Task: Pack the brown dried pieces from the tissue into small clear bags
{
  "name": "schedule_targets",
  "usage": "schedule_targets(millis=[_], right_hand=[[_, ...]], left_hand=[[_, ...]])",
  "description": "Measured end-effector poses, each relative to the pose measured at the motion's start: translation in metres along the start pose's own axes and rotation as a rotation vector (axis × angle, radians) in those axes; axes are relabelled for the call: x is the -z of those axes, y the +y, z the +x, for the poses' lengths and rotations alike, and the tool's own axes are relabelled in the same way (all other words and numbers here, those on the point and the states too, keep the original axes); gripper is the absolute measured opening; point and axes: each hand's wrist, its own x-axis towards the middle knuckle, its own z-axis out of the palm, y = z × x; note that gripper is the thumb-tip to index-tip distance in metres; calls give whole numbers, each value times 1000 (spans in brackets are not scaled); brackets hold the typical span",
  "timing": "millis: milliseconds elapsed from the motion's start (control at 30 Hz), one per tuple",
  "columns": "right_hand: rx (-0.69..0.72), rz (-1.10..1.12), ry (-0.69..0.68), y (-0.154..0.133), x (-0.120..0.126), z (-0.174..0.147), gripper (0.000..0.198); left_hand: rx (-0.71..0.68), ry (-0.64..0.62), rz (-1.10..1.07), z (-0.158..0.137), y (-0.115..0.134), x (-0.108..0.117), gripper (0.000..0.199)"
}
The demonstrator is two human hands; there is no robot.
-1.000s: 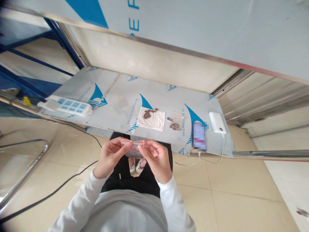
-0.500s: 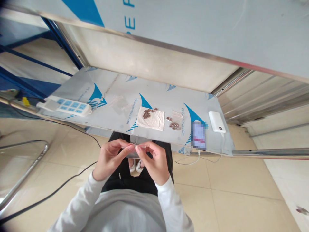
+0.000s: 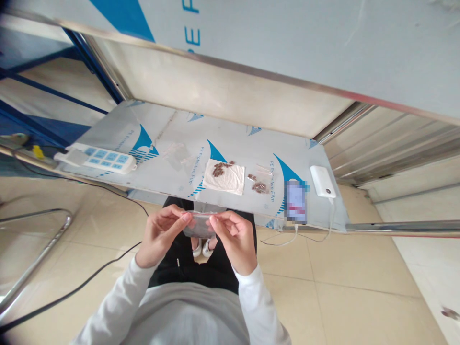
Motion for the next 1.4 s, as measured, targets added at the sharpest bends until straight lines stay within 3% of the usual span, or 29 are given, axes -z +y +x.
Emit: schedule_targets(millis=[300,600,867,1100,1300,1400], right_hand=[[73,-70,23,-1,-4,-8,12],[103,-134,-78,-7,-7,-7,14],[165,-228,20,0,-11,-7,11],[64,-104,-58,5,-10,-2,18],[13,-27,-73,8,-3,10,21],[16,-106,-67,4,4,18,22]], left_hand=[[53,-145,19,1,5,-4,23],[-23,-107,82,-3,1,-7,16],[48,-91,93,-1,-3,-7,21],[-7,-55,153,1,-10,-1,21],[71,-189,110,11,-7,-3,24],[71,-228,169,19,-8,-4,27]])
